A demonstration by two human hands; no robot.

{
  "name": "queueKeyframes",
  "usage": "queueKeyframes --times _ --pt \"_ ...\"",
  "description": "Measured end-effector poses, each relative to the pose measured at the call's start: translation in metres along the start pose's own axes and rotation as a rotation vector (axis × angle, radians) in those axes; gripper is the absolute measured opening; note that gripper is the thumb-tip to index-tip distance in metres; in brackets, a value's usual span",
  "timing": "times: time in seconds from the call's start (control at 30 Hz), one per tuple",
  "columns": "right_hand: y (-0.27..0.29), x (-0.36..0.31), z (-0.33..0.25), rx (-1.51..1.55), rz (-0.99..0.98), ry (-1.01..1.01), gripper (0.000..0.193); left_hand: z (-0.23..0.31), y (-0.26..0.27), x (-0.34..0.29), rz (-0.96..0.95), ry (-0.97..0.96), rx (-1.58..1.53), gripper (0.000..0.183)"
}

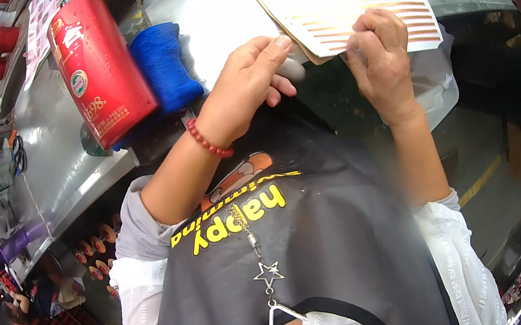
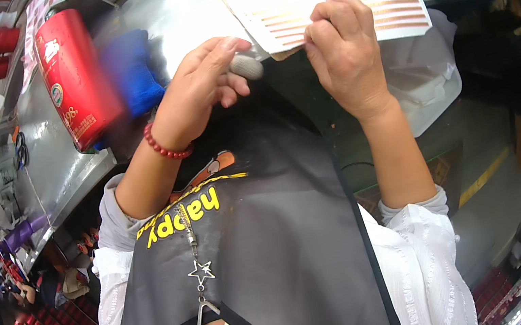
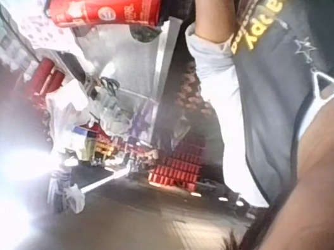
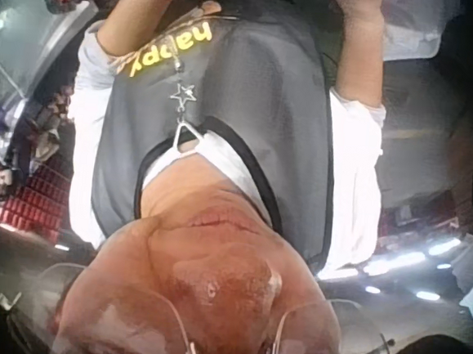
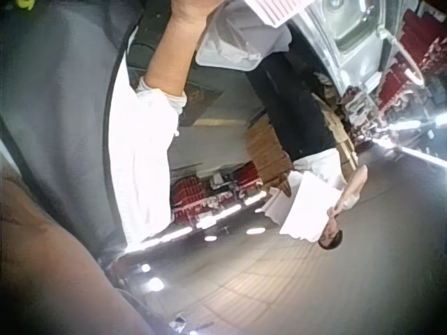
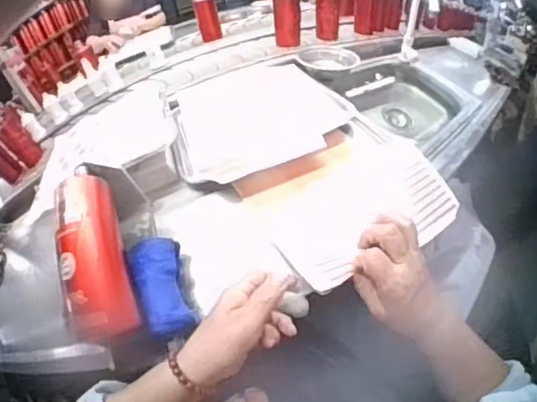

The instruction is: The person picks red cylindrical containers from a tray, applies a gold circular label to the top, and uses a green abrasive pad to rub the top surface. They then apply a red rectangular label to the side of the container and place it on the counter.

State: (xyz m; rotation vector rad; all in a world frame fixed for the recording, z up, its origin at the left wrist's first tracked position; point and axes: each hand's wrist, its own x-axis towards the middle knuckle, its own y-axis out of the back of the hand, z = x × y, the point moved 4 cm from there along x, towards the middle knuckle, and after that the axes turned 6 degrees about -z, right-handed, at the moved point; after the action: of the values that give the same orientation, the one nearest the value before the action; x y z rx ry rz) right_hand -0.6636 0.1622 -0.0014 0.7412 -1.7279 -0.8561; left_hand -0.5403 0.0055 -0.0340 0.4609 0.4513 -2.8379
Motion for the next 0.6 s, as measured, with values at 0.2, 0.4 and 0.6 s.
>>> queueKeyframes --times 0.2,0.4,0.6 --pt "0.000 -0.018 -0.003 -0.001 0.003 -0.022 0.026 -0.008 -0.009 0.014 -0.054 0.154 -0.082 0.041" --pt "-0.011 -0.030 -0.006 0.038 0.013 -0.013 0.025 -0.007 -0.018 0.013 -0.042 0.160 0.108 0.042" --pt "-0.010 -0.029 -0.009 0.100 -0.040 0.022 0.028 -0.013 -0.028 0.014 0.059 0.028 0.552 0.036"
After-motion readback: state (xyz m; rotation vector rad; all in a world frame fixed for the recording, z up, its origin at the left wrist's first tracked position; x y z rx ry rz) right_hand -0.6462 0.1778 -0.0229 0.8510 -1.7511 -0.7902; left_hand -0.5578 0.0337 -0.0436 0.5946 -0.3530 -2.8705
